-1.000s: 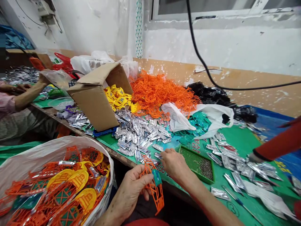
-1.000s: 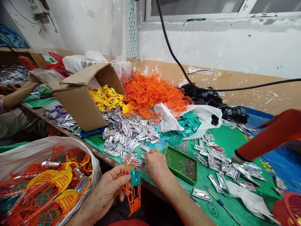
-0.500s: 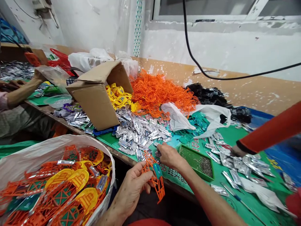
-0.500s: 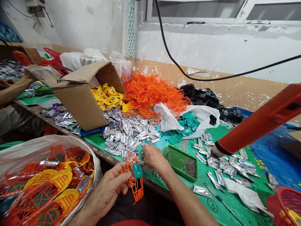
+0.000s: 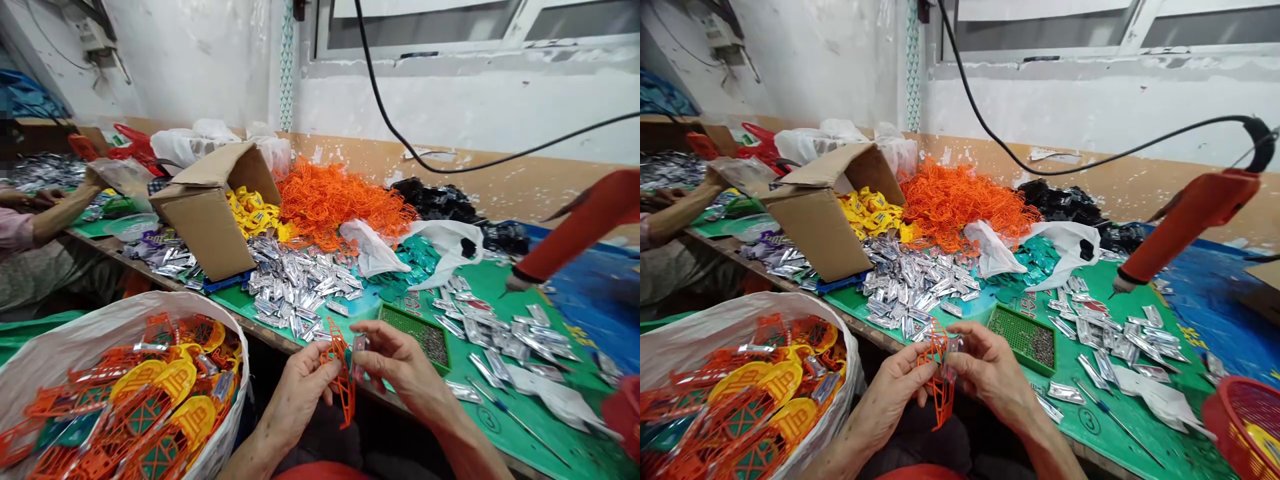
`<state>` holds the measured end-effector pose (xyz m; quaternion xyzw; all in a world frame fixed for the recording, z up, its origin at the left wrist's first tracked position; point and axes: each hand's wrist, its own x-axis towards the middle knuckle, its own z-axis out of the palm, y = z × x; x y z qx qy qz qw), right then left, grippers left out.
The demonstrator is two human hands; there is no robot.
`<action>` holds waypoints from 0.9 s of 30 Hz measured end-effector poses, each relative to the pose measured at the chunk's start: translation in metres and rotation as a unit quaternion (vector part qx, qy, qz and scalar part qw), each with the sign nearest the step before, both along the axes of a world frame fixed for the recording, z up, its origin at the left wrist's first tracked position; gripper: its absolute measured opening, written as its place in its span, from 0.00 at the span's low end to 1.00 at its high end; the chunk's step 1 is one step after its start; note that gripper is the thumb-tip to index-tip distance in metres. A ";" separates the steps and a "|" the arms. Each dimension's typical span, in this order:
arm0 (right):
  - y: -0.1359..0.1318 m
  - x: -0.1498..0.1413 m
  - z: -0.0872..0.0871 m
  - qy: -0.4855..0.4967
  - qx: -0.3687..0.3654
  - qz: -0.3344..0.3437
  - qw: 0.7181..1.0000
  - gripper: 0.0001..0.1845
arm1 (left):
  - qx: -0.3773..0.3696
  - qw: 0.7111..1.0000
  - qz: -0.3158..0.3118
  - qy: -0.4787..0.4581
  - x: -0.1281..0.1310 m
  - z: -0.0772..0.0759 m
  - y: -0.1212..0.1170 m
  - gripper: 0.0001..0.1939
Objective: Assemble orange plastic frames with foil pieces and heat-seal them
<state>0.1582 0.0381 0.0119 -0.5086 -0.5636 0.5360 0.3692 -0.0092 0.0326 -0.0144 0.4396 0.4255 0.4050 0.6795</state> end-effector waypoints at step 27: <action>-0.051 0.026 -0.041 0.016 0.330 -0.155 0.931 0.19 | 0.370 0.902 -0.152 0.162 0.030 0.004 -0.009 0.20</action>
